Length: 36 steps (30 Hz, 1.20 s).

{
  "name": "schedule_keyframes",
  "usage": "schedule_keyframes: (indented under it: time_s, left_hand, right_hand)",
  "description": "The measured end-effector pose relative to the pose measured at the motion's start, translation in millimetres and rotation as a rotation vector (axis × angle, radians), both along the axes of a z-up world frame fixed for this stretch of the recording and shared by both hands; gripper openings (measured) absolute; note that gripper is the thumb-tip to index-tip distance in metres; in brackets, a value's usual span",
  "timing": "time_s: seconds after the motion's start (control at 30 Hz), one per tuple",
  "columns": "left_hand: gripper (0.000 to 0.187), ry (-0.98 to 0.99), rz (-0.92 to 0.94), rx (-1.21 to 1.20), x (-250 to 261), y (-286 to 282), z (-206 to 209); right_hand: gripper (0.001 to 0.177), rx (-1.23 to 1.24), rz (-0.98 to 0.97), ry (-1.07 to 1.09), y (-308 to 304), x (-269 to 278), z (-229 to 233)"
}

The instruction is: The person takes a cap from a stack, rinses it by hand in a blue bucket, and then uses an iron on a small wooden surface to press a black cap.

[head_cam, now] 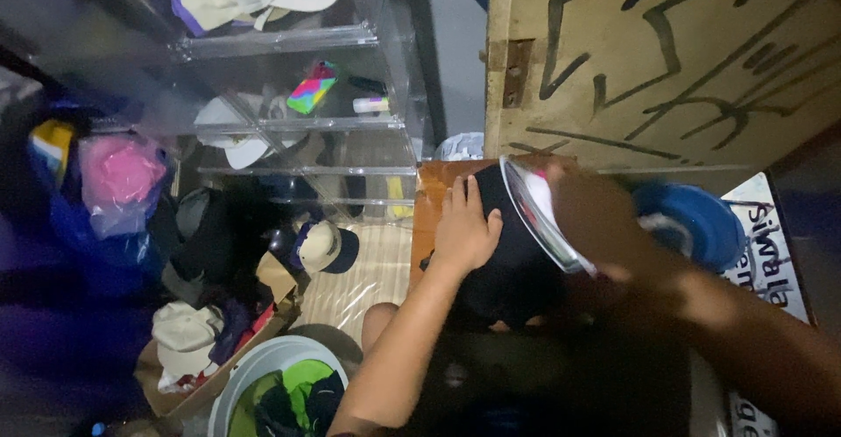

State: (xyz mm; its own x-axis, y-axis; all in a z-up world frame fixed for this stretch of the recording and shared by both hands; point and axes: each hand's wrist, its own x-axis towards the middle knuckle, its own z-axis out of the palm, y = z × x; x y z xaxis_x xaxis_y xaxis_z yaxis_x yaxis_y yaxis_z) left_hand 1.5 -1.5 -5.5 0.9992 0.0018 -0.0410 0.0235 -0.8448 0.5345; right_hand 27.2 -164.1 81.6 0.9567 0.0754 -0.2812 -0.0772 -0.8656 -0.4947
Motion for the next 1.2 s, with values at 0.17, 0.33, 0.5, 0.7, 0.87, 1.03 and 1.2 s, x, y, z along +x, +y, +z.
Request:
schedule_keyframes:
  time_s: [0.17, 0.33, 0.5, 0.7, 0.87, 1.03, 1.2]
  left_hand:
    - [0.068, -0.024, 0.001, -0.019, 1.9, 2.4, -0.3]
    - [0.069, 0.046, 0.02, 0.006, -0.3, 0.5, 5.2]
    - [0.067, 0.085, 0.025, -0.016, 1.0, 0.3, 3.0]
    - [0.066, 0.018, 0.011, -0.026, 1.6, -0.3, 1.5]
    - [0.065, -0.037, 0.005, -0.035, 0.4, 1.4, 1.1]
    - [0.067, -0.043, 0.015, 0.007, 3.6, 1.7, -8.2]
    - [0.068, -0.038, 0.03, -0.005, 3.4, 1.8, -8.2]
  right_hand:
    - [0.014, -0.574, 0.369, -0.347, 24.0, 97.8, -66.8]
    - [0.015, -0.53, 0.329, -0.253, 23.8, 38.4, -15.7]
    - [0.017, -0.493, 0.272, -0.07, 3.9, -22.3, 19.4]
    - [0.021, -0.343, 0.181, 0.078, 5.0, -37.5, 41.8]
    - [0.025, -0.366, 0.37, -0.442, 9.6, -10.4, 10.6]
    - [0.02, -0.504, 0.28, -0.41, 38.2, 79.1, -66.0]
    - [0.015, -0.581, 0.297, -0.448, 19.9, 46.4, -45.6]
